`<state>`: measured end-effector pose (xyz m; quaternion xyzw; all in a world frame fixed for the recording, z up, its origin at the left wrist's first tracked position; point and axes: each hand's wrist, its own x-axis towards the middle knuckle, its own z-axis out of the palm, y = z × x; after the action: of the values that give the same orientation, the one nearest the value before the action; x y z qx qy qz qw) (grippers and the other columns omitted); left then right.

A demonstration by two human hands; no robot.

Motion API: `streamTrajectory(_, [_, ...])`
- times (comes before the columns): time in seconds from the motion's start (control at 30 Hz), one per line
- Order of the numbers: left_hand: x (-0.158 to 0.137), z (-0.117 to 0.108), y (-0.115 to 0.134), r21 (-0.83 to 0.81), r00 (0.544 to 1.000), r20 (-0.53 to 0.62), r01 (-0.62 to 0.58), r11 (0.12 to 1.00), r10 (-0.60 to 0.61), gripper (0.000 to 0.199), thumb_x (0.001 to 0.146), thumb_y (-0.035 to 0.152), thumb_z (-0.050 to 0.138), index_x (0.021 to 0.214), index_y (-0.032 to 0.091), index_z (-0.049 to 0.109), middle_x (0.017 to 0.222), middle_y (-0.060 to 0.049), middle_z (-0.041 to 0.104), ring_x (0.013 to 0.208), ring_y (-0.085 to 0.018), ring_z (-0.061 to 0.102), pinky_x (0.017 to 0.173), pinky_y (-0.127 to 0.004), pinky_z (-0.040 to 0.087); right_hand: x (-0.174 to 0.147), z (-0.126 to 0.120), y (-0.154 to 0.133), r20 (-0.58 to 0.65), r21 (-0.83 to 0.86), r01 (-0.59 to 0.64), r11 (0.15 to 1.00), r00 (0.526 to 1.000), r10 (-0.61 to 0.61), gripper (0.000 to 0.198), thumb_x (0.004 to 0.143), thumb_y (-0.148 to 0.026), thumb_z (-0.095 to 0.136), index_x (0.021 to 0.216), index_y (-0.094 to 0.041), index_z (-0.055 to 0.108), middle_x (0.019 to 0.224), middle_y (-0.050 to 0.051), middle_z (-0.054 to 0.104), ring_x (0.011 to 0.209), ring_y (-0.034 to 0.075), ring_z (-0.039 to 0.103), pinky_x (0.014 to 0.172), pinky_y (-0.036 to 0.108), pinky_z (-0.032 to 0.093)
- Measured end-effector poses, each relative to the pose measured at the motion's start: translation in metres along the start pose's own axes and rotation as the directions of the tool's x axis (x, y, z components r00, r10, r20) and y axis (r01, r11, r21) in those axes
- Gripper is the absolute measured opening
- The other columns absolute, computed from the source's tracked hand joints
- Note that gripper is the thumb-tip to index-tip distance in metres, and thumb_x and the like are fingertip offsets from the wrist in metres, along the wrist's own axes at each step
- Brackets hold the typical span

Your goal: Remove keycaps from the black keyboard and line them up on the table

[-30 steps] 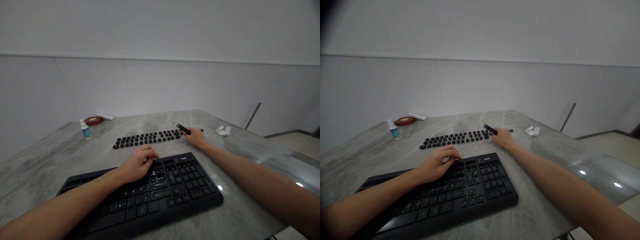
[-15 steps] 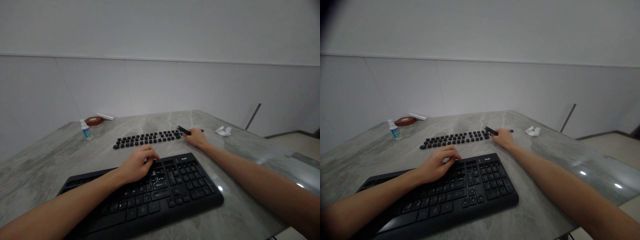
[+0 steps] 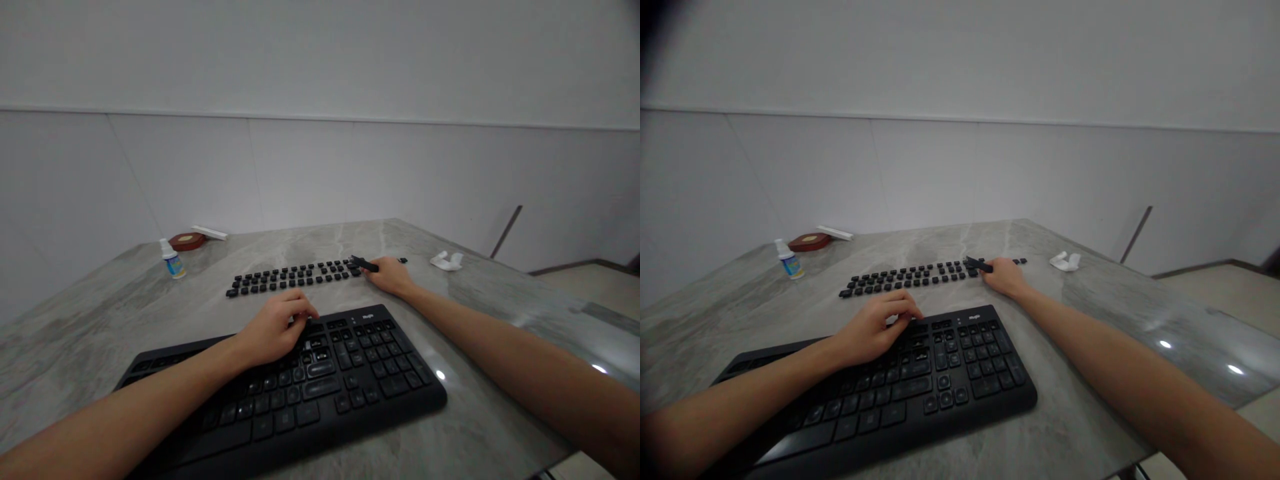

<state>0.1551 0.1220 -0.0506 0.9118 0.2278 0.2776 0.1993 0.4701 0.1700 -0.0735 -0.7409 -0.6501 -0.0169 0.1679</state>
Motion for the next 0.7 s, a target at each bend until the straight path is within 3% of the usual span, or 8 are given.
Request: streamTrajectory(0.7, [-0.0015,0.0001,-0.0001,-0.002,1.0,0.005,-0.008,1.0,0.008,0.024,0.088,0.007,0.046,0.091,0.016,0.067,0.089,-0.005,0.059,0.083,-0.015,0.056,0.076,-0.031,0.045,0.0007,-0.0004,0.0007,0.015,0.018,0.03,0.999,0.999,-0.03,0.032,0.086,-0.039,0.052,0.092,-0.018,0.076,0.081,0.011,0.071,0.079,0.023,0.065,0.06,0.027,0.036])
